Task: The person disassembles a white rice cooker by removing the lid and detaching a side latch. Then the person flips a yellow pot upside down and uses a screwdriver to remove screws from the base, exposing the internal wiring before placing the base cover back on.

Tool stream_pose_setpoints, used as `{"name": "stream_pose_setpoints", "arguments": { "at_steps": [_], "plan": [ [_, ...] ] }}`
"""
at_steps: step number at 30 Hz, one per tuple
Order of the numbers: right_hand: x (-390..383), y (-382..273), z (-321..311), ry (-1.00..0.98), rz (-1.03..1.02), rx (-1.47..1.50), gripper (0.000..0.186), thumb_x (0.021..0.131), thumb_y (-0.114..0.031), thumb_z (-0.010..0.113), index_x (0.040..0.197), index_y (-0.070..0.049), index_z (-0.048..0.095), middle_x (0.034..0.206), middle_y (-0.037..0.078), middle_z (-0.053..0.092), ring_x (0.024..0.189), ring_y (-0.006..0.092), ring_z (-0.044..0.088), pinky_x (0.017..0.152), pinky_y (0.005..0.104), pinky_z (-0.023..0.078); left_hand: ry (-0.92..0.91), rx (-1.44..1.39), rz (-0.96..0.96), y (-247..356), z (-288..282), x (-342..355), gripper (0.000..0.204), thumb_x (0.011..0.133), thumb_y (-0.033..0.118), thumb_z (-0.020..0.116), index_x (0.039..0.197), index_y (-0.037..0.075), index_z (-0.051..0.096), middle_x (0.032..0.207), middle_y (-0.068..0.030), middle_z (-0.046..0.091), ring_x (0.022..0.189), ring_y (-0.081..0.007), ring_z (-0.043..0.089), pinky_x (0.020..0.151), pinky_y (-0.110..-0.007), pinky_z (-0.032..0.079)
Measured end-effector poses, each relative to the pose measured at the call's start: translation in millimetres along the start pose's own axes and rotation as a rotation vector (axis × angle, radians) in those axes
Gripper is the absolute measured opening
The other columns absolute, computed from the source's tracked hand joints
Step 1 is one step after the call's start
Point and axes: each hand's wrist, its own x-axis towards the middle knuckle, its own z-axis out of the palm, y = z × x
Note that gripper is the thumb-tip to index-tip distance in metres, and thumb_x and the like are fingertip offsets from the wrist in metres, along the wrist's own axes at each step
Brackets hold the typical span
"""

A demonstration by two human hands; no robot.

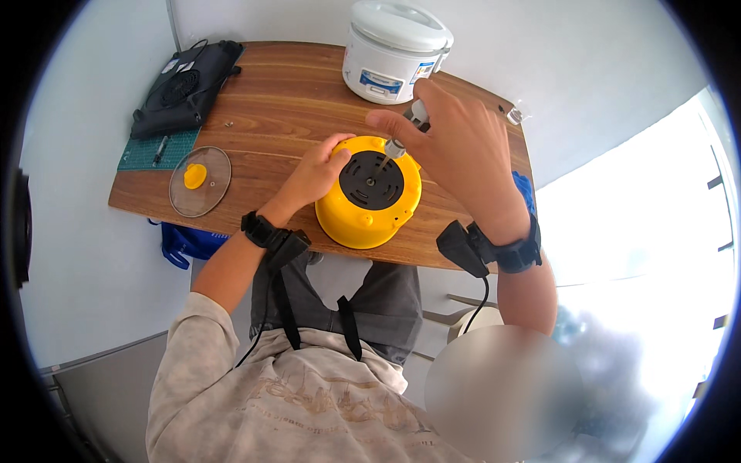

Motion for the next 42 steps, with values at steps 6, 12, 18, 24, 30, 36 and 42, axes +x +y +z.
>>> {"name": "stream_pose_setpoints", "arguments": {
  "at_steps": [6,12,18,24,30,36,42],
  "plan": [
    [-1.6,15.1,6.5,0.055,-0.200,0.207,0.043,0.088,-0.038,0.077,0.097,-0.002,0.055,0.069,0.015,0.066,0.064,0.0308,0.066,0.062,0.0398,0.051,0.041,-0.002,0.043,1.1,2.0,-1.2,0.045,0.101,0.027,0.048,0.136,-0.002,0.055,0.112,-0.0284,0.069,0.105,-0.0380,0.067,0.094,-0.043,0.051],
    [1.1,6.5,7.3,0.068,-0.180,0.084,0.045,0.087,-0.037,0.077,0.100,-0.003,0.053,0.069,0.016,0.065,0.065,0.0326,0.065,0.061,0.0400,0.050,0.023,-0.019,0.032,2.9,1.7,-2.0,0.047,0.100,0.027,0.047,0.137,-0.002,0.054,0.113,-0.0296,0.068,0.105,-0.0386,0.067,0.095,-0.043,0.051],
    [-0.6,7.1,6.5,0.046,-0.167,0.102,0.042,0.089,-0.032,0.076,0.107,-0.005,0.049,0.074,0.017,0.065,0.065,0.0336,0.065,0.061,0.0411,0.049,0.010,-0.023,0.015,6.2,0.5,-3.5,0.046,0.100,0.026,0.047,0.136,-0.002,0.054,0.115,-0.0299,0.067,0.107,-0.0396,0.066,0.095,-0.044,0.051],
    [-1.2,15.9,4.2,0.032,-0.270,0.172,0.042,0.088,-0.031,0.076,0.107,-0.006,0.049,0.076,0.017,0.066,0.065,0.0319,0.065,0.060,0.0403,0.049,0.015,0.034,0.041,2.6,0.3,-2.8,0.043,0.103,0.025,0.048,0.137,-0.001,0.054,0.117,-0.0245,0.068,0.105,-0.0310,0.067,0.092,-0.037,0.052],
    [-3.0,5.6,9.1,0.070,-0.084,0.028,0.041,0.090,-0.030,0.075,0.110,-0.006,0.049,0.074,0.015,0.065,0.062,0.0298,0.065,0.058,0.0389,0.049,0.018,-0.014,0.038,4.0,1.2,-3.2,0.046,0.100,0.026,0.047,0.135,-0.002,0.054,0.117,-0.0302,0.067,0.109,-0.0401,0.066,0.096,-0.044,0.050],
    [-8.6,17.2,15.9,0.128,-0.177,0.326,0.039,0.090,-0.022,0.074,0.113,-0.006,0.047,0.072,0.013,0.065,0.062,0.0297,0.065,0.059,0.0380,0.050,-0.009,0.004,-0.011,10.1,-1.1,-5.2,0.042,0.103,0.025,0.048,0.136,0.000,0.054,0.115,-0.0230,0.068,0.101,-0.0294,0.067,0.090,-0.036,0.052],
    [-5.6,14.1,22.2,0.136,-0.217,0.269,0.040,0.091,-0.024,0.074,0.113,-0.006,0.046,0.072,0.016,0.064,0.067,0.0355,0.064,0.060,0.0407,0.049,0.019,-0.036,0.027,1.4,0.7,-2.5,0.043,0.101,0.025,0.048,0.135,-0.001,0.055,0.113,-0.0263,0.069,0.101,-0.0357,0.068,0.091,-0.042,0.051]
  ]
}}
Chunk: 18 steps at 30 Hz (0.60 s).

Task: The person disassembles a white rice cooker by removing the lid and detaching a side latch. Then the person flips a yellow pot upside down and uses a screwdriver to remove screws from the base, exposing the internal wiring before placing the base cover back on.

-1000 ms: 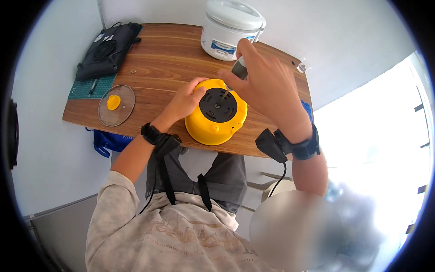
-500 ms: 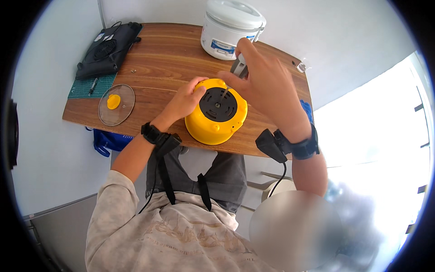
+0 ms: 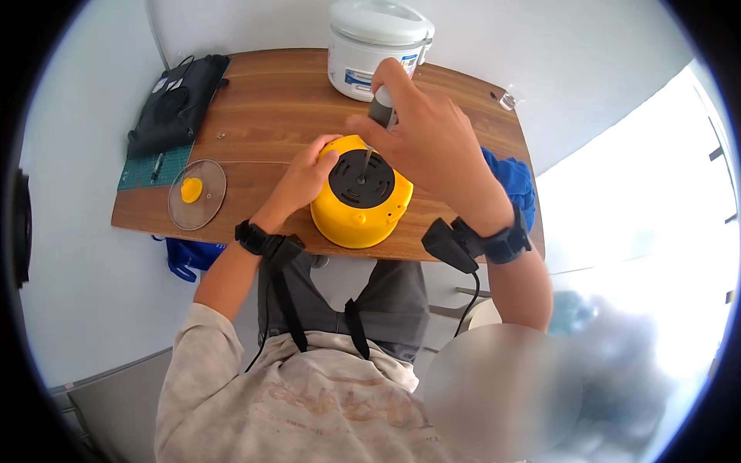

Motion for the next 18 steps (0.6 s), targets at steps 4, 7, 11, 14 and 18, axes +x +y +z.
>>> {"name": "stream_pose_setpoints", "arguments": {
  "at_steps": [4,7,11,14,18],
  "plan": [
    [3.9,-1.8,-2.3,-0.019,0.026,-0.038,0.042,0.092,-0.026,0.074,0.113,-0.005,0.045,0.074,0.019,0.064,0.071,0.0395,0.065,0.062,0.0451,0.049,-0.013,-0.021,-0.019,-0.9,-0.1,0.9,0.043,0.101,0.026,0.048,0.134,-0.001,0.055,0.116,-0.0258,0.068,0.103,-0.0355,0.067,0.092,-0.041,0.051],
    [2.5,3.3,-1.0,-0.002,-0.036,0.067,0.039,0.094,-0.025,0.072,0.114,-0.004,0.045,0.074,0.020,0.064,0.071,0.0414,0.065,0.064,0.0474,0.050,-0.012,-0.031,-0.004,-4.4,0.4,1.3,0.043,0.102,0.026,0.048,0.134,-0.001,0.055,0.117,-0.0258,0.068,0.104,-0.0355,0.067,0.092,-0.041,0.051],
    [-0.3,11.5,-0.8,0.061,-0.147,0.093,0.038,0.094,-0.024,0.071,0.114,-0.004,0.045,0.076,0.021,0.064,0.074,0.0427,0.066,0.066,0.0468,0.051,-0.006,-0.007,-0.009,2.4,0.9,-0.2,0.043,0.102,0.026,0.047,0.134,-0.001,0.055,0.118,-0.0260,0.068,0.105,-0.0352,0.067,0.093,-0.041,0.051],
    [-0.7,5.4,-3.7,-0.021,-0.047,0.126,0.040,0.092,-0.023,0.074,0.114,-0.005,0.046,0.082,0.021,0.065,0.078,0.0430,0.066,0.067,0.0463,0.051,-0.004,0.015,-0.003,0.6,-0.4,-0.6,0.042,0.103,0.025,0.047,0.135,0.000,0.054,0.118,-0.0227,0.068,0.105,-0.0302,0.066,0.093,-0.037,0.051],
    [-3.2,3.6,4.0,0.067,-0.078,0.000,0.041,0.090,-0.021,0.075,0.115,-0.004,0.047,0.084,0.021,0.066,0.078,0.0420,0.065,0.067,0.0457,0.051,-0.023,-0.008,-0.008,1.7,1.0,-0.2,0.041,0.103,0.026,0.047,0.135,0.000,0.054,0.118,-0.0224,0.068,0.105,-0.0302,0.066,0.092,-0.037,0.051]
  ]
}}
